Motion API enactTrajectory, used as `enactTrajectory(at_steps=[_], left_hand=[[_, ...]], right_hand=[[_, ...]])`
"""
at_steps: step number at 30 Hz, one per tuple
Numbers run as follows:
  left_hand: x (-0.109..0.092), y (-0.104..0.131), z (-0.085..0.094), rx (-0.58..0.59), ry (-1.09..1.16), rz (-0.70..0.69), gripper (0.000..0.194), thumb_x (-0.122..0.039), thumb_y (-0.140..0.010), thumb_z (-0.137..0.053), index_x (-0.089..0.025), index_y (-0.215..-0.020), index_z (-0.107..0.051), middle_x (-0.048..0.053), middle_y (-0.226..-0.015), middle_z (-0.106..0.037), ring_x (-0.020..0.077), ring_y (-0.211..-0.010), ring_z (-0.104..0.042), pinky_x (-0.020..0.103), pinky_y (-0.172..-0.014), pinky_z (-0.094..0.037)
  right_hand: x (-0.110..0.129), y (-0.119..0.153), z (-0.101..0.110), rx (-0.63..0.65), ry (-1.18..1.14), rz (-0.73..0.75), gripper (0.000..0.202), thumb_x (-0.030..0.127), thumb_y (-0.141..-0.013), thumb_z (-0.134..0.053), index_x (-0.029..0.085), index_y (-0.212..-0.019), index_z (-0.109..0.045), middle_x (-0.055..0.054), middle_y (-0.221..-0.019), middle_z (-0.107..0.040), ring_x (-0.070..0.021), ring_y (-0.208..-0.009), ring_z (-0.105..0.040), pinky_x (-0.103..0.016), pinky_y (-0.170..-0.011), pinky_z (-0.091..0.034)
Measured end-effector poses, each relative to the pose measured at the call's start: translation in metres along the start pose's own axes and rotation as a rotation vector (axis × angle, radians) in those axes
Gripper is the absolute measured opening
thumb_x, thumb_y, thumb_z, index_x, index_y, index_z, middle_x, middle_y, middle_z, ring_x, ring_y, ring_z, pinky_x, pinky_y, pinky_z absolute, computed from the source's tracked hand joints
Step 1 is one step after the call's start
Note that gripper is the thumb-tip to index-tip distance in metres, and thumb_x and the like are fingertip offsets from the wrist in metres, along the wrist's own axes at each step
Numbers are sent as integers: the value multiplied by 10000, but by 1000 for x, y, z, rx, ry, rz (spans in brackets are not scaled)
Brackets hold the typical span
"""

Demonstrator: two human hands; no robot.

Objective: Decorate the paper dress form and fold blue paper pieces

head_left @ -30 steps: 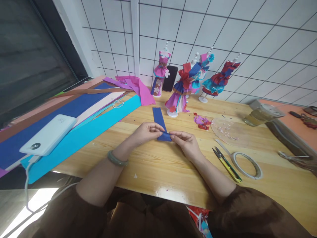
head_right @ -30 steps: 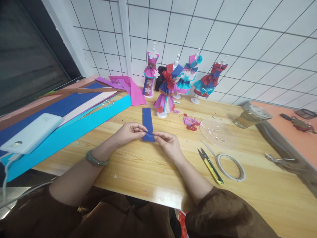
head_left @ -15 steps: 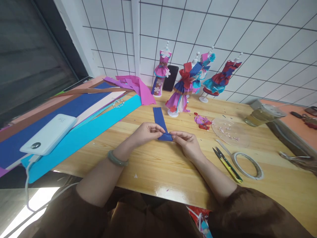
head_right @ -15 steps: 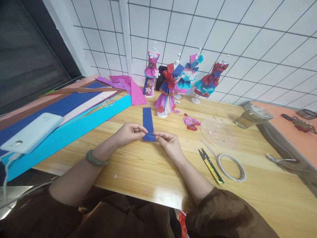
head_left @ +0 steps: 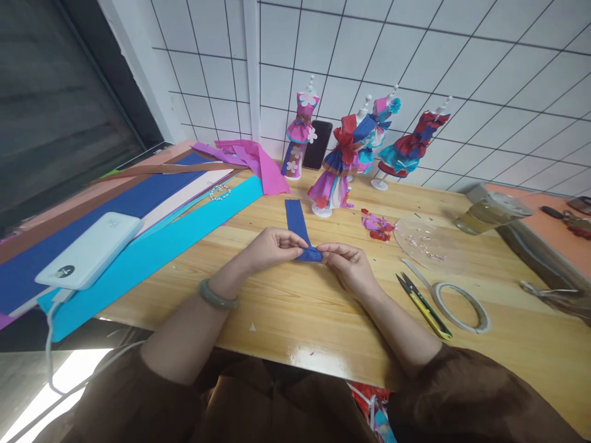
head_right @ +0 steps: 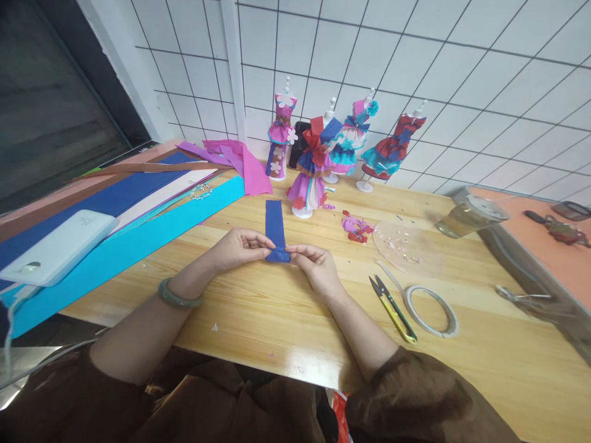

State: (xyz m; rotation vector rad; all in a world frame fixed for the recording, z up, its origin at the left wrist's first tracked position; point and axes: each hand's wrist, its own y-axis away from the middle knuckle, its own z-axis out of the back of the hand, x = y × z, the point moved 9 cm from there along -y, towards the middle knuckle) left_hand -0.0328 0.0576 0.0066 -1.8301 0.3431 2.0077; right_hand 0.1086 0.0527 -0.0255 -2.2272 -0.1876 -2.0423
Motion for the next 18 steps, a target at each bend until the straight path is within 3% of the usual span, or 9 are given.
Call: enactTrajectory(at_steps=[7, 12, 18], left_hand=[[3, -1, 1, -50, -20, 15, 254, -328, -640, -628, -109, -767, -635, 49, -703, -644, 104, -622, -565, 208, -575, -434], [7, -3, 4, -82, -5, 12, 227, -287, -633, -639, -115, -777, -606, 31, -692, -622, 91, -629, -558, 195, -583, -427], [9, -2, -7, 34, -54, 38, 338, -312, -664, -607, -118, -941, -598, 73, -831, -637, 134, -742, -574, 247, -668, -444]], right_hand=[[14, 4, -5, -41, 173, 56, 180, 332, -649, -656, 169, -725, -656, -22, -668, -645, -108, -564, -541, -240, -571, -432], [23, 5, -11, -27, 162, 141, 222, 336, -637, -670, 180, -773, -588, -14, -679, -612, -114, -611, -556, -244, -602, -447], [32, 11, -15, -16, 261, 276, 260, 299, -684, -637, 194, -896, -529, -34, -780, -617, -134, -723, -579, -290, -724, -454]])
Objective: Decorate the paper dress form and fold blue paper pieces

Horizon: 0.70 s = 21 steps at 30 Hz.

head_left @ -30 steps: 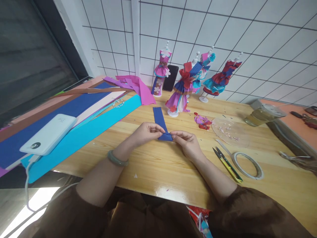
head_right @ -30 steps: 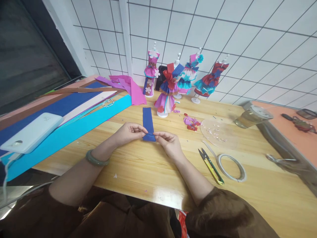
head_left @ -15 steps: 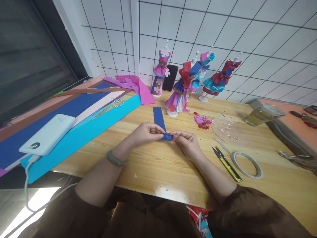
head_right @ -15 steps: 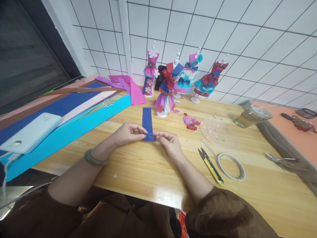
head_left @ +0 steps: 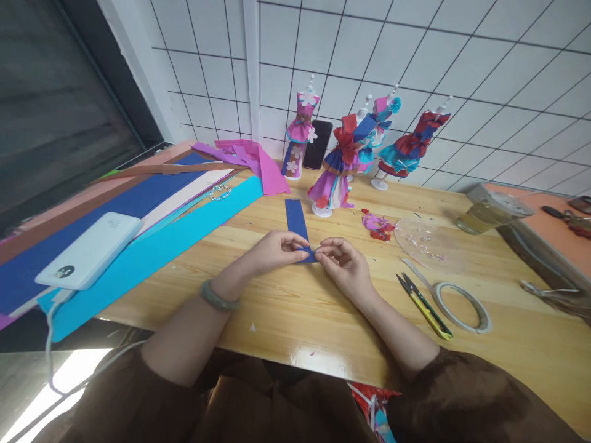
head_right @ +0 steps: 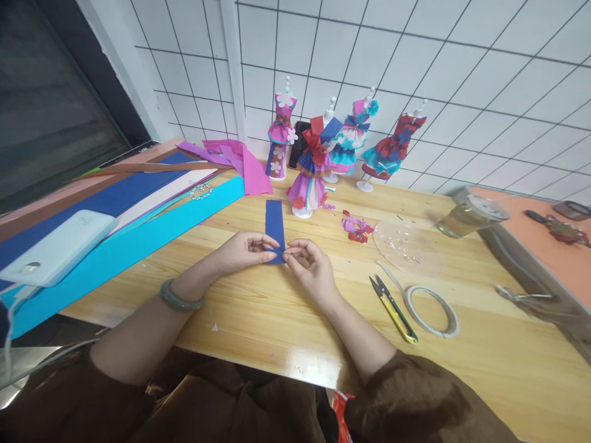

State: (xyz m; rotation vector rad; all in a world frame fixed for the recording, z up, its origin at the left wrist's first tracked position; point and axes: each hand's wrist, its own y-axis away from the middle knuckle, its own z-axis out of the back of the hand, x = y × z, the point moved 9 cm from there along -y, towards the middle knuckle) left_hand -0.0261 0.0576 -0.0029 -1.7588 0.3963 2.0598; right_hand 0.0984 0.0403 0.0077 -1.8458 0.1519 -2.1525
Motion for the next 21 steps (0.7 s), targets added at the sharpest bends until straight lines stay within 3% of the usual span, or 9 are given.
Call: enactTrajectory(at_steps=[8, 21], left_hand=[[-2, 0, 0, -1, -84, -47, 241, -324, -704, -557, -113, -781, -644, 60, -769, -643, 138, -722, -561, 233, -652, -423], [-2, 2, -4, 27, -74, -4, 261, -335, -708, -538, -113, -791, -648, 39, -728, -640, 115, -654, -547, 213, -597, -405]], right_hand=[[14, 3, -3, 24, 170, 121, 265, 285, -722, -600, 203, -964, -530, -48, -841, -618, -155, -772, -584, -325, -782, -446], [6, 2, -1, -1, 117, 64, 233, 304, -734, -584, 204, -940, -543, -36, -795, -605, -139, -728, -560, -302, -746, -455]])
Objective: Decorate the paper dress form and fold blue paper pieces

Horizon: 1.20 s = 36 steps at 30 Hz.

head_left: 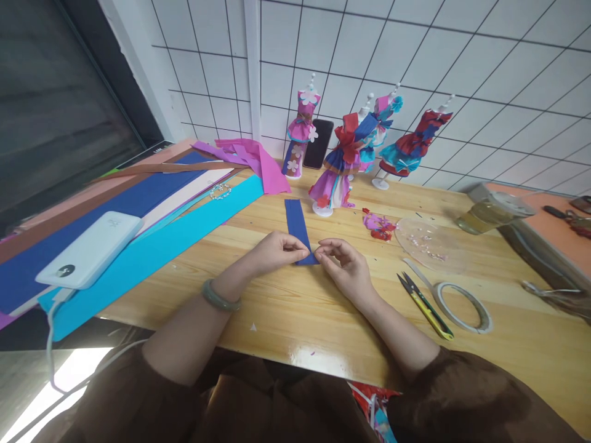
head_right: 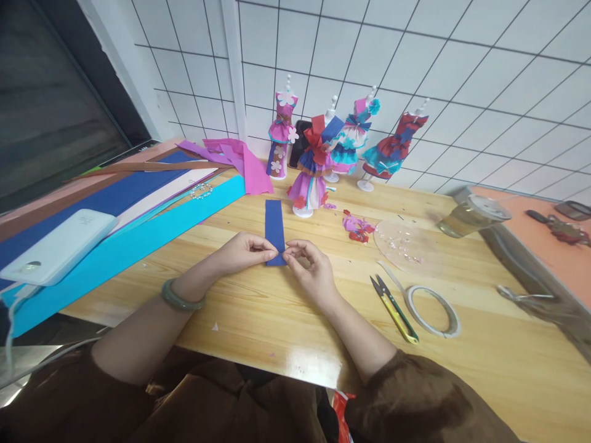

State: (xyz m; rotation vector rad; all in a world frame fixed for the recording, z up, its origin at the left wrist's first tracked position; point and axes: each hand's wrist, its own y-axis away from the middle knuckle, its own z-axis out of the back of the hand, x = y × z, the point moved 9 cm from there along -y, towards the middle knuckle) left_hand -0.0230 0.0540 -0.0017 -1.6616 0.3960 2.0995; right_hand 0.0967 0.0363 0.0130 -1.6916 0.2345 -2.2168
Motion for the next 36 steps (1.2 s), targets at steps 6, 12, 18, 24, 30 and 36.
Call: enactTrajectory(at_steps=[6, 12, 18, 24, 30, 36], left_hand=[[-1, 0, 3, -12, -7, 1, 264, -344, -710, -531, -105, -750, -636, 30, -666, -615, 111, -627, -535, 217, -583, -403], [1, -1, 6, -41, -9, -18, 266, -331, -710, -542, -114, -819, -650, 60, -798, -649, 144, -742, -570, 243, -666, -435], [3, -3, 8, -56, 75, -15, 279, -271, -704, -557, -120, -928, -629, 59, -830, -640, 125, -755, -570, 226, -685, -434], [2, -3, 8, -52, 164, -30, 260, -233, -703, -551, -122, -934, -599, 10, -702, -581, 79, -635, -528, 195, -600, -406], [4, -4, 8, -48, 175, -23, 183, -226, -707, -530, -122, -833, -610, 4, -657, -559, 70, -575, -496, 186, -542, -383], [4, -3, 7, -24, 114, 1, 207, -211, -714, -510, -121, -854, -633, 27, -732, -598, 75, -605, -506, 199, -586, -400]], right_hand=[[-6, 0, -2, 34, -9, -55, 243, 340, -729, -578, 197, -925, -568, -39, -789, -596, -142, -717, -552, -283, -697, -459], [-7, -1, -2, 43, 27, -61, 190, 332, -731, -573, 195, -859, -604, -32, -761, -602, -135, -659, -531, -252, -614, -436], [-5, -1, -2, 58, 34, -15, 150, 288, -754, -549, 203, -847, -630, -38, -818, -622, -145, -707, -547, -271, -670, -433], [4, -1, -6, 114, 93, 61, 172, 244, -774, -528, 207, -884, -655, -56, -847, -616, -166, -797, -557, -300, -731, -425], [0, -1, -5, 88, 142, 47, 183, 273, -745, -573, 197, -891, -652, -49, -815, -604, -154, -742, -547, -293, -696, -435], [-2, -2, -2, 56, 183, 59, 174, 274, -742, -577, 184, -868, -655, -41, -783, -597, -135, -689, -533, -276, -661, -440]])
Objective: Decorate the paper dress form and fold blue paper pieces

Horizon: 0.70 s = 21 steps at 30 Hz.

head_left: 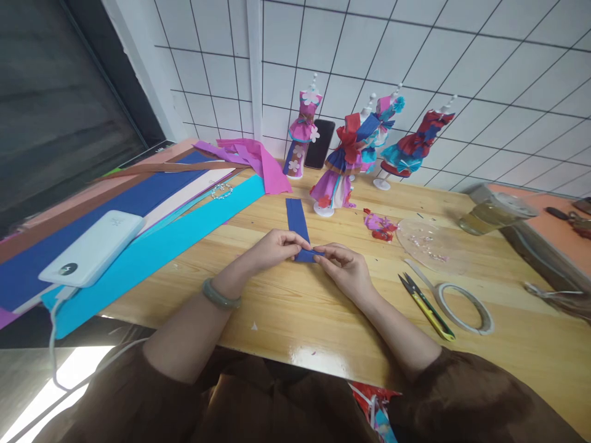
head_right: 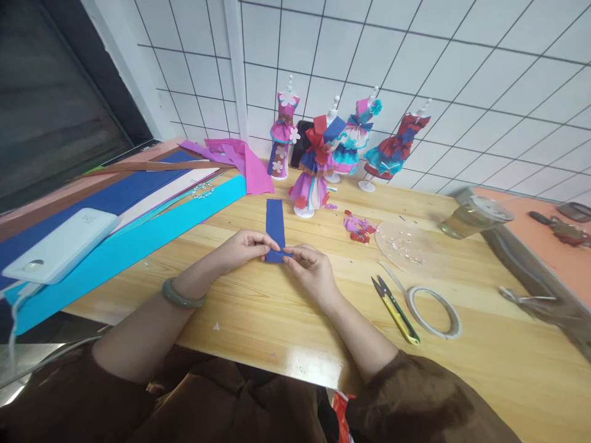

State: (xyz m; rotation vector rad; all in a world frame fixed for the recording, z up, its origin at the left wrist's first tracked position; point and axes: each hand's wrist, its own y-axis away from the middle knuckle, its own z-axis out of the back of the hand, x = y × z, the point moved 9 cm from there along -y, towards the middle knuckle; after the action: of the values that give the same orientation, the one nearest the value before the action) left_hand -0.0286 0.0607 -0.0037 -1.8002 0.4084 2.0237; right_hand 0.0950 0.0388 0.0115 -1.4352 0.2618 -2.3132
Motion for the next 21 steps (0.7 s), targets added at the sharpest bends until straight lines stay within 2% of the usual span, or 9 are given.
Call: enactTrajectory(at_steps=[5, 11, 21], left_hand=[[-2, 1, 0, -21, -16, -23, 251, -265, -680, -586, -116, -878, -627, 66, -856, -630, 133, -782, -558, 238, -701, -428], [5, -1, 2, -57, -14, -8, 265, -283, -654, -621, -110, -855, -631, 68, -804, -644, 140, -737, -581, 252, -681, -448], [5, -2, 7, -108, -69, -15, 269, -287, -652, -617, -114, -856, -644, 76, -815, -651, 149, -740, -588, 254, -672, -455]], right_hand=[[-2, 0, 0, 3, -13, -6, 188, 275, -742, -578, 180, -885, -654, -33, -736, -578, -127, -660, -524, -268, -652, -444], [0, -1, 0, -6, -38, -2, 179, 267, -735, -588, 172, -869, -660, -38, -742, -591, -127, -657, -532, -262, -634, -444], [-2, -1, 1, -10, -17, -33, 156, 276, -740, -581, 180, -825, -669, -49, -774, -632, -137, -671, -556, -261, -615, -445]])
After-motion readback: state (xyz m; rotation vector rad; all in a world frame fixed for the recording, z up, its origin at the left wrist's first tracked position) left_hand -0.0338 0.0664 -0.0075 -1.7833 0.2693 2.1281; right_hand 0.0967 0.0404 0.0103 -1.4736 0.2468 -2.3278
